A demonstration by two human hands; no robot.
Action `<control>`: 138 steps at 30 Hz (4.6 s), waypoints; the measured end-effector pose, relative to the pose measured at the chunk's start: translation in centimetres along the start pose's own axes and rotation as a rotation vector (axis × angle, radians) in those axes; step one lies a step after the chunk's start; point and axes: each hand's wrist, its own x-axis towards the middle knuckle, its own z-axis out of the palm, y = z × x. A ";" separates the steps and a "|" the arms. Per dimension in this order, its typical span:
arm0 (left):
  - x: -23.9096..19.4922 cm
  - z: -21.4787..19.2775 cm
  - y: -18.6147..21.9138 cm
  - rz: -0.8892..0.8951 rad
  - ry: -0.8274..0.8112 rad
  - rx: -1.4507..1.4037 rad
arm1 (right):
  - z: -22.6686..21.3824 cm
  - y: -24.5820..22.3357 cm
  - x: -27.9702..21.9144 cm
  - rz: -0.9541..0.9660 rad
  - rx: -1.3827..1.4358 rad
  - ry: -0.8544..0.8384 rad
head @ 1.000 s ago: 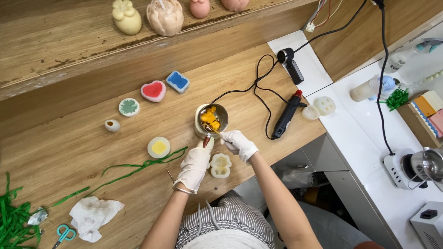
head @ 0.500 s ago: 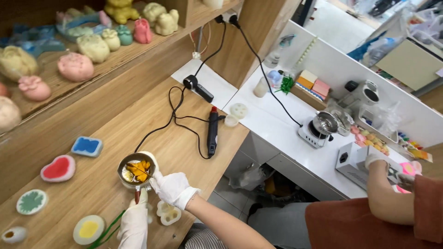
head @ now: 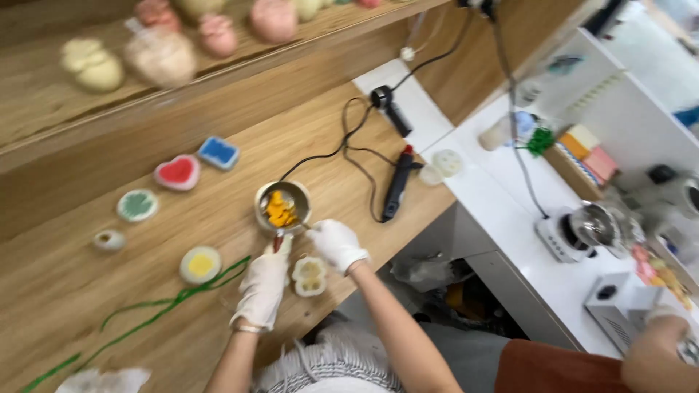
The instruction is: The person stirs yellow wax in a small pot on a hot plate, then removes a green flower-shaped item, a red heart, and a blue bear from silicone molds using a small tool and hands. The finished items are placed on the table.
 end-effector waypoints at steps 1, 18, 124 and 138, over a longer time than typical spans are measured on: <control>0.5 0.0 -0.7 -0.038 0.027 -0.013 | 0.5 0.2 0.1 -0.025 0.012 -0.040; -0.9 -1.2 0.1 0.005 -0.038 -0.011 | -0.3 -1.4 0.6 -0.099 -0.518 0.271; 0.2 -1.2 1.2 -0.120 -0.052 -0.131 | -4.4 -8.3 3.9 -0.421 -1.102 -0.430; -0.5 -2.2 1.5 -0.039 -0.061 -0.125 | -8.0 -5.4 3.0 -0.233 -0.554 0.130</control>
